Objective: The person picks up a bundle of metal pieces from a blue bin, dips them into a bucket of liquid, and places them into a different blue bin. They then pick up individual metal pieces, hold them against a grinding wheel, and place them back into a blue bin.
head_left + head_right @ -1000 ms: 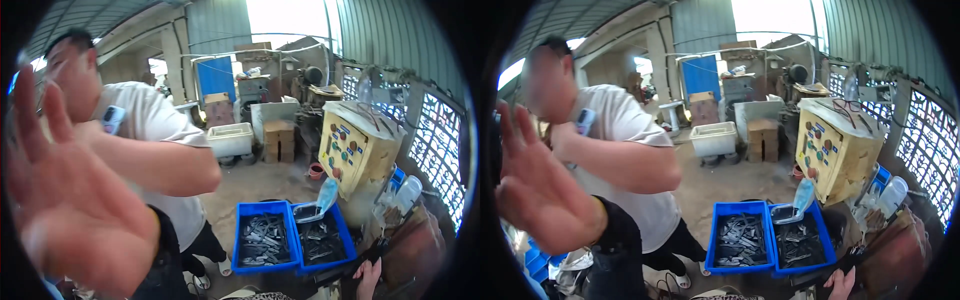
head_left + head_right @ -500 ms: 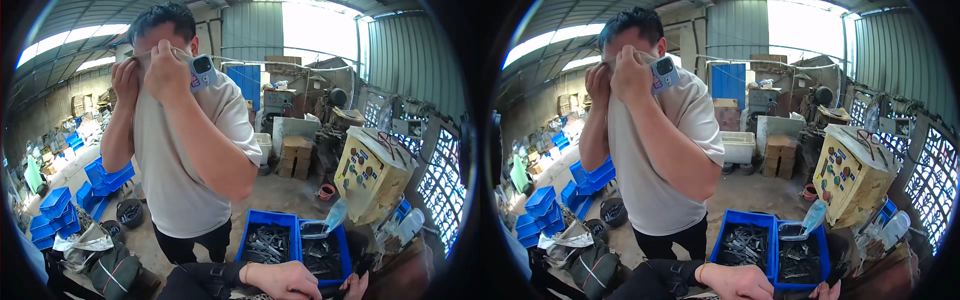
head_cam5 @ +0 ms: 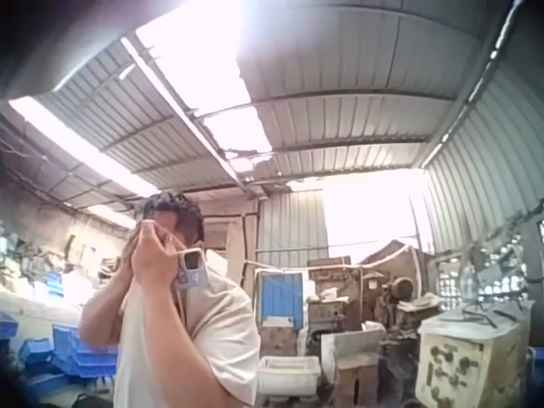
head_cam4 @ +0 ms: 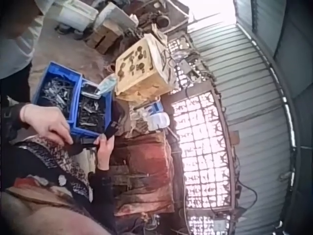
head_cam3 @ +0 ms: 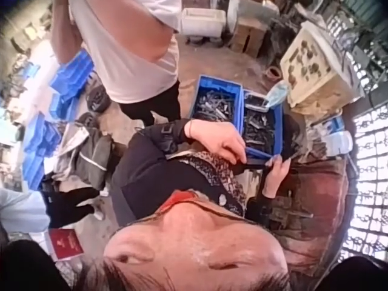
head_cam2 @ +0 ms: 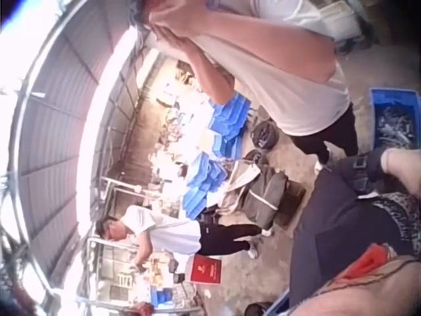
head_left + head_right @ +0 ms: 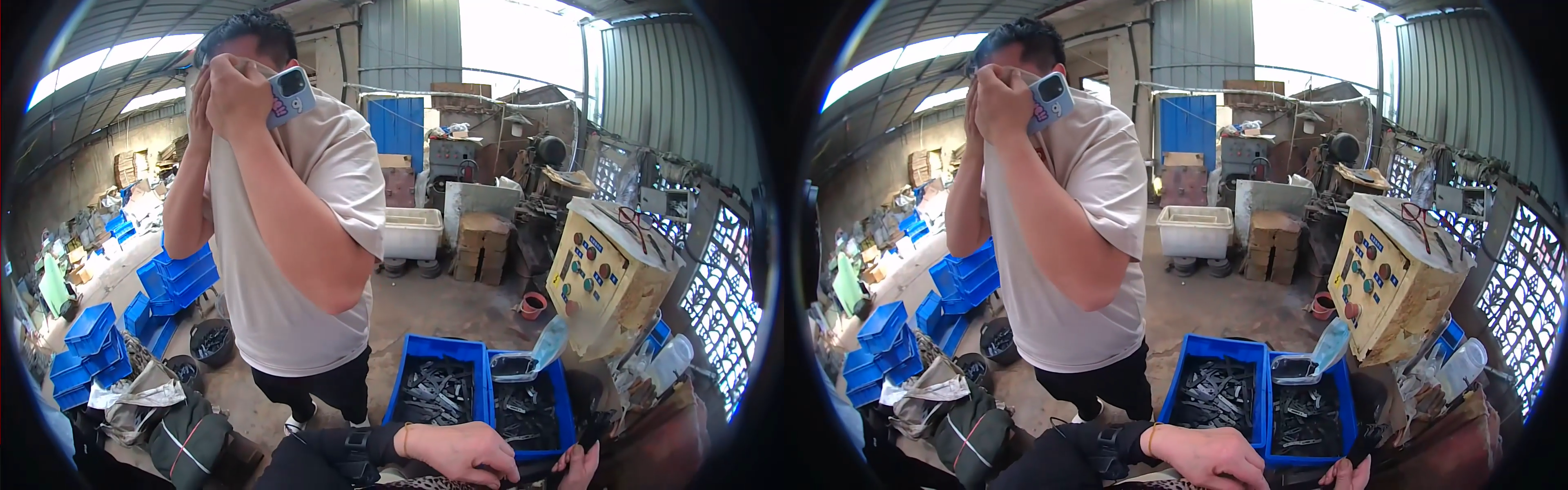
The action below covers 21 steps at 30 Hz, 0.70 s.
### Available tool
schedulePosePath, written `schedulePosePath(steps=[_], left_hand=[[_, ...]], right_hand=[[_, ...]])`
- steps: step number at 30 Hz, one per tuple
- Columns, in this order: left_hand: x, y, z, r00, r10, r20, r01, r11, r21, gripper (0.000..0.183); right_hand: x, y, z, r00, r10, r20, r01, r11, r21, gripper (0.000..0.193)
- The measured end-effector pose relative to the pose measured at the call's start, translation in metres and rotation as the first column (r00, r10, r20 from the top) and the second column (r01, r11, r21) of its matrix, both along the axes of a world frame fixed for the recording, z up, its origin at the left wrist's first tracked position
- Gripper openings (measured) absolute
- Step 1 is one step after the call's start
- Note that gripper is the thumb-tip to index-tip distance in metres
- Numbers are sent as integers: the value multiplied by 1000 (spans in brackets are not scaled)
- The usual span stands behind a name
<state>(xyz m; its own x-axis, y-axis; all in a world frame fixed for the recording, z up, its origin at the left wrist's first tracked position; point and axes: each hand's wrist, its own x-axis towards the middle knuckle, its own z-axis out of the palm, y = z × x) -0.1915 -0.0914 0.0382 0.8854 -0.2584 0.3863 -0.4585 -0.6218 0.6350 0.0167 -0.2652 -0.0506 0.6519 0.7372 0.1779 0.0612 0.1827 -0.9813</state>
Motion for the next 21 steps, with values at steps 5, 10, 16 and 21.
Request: schedulePosePath(steps=[5,10,16,21], left_hand=[[-1,0,-7,999,-17,-34,17,1000,-22,22],[-4,-6,-12,999,-25,-24,23,998,-60,24],[-24,5,9,985,-115,-130,97,986,-133,21],[-56,68,-1,943,25,-332,-107,967,-231,29]], right_hand=[[-3,4,2,999,38,38,-39,999,15,14],[-8,-6,-5,999,46,-6,-46,999,3,14],[-16,-19,16,996,54,-75,-54,999,0,7],[33,-18,71,973,161,168,-160,987,-19,28]])
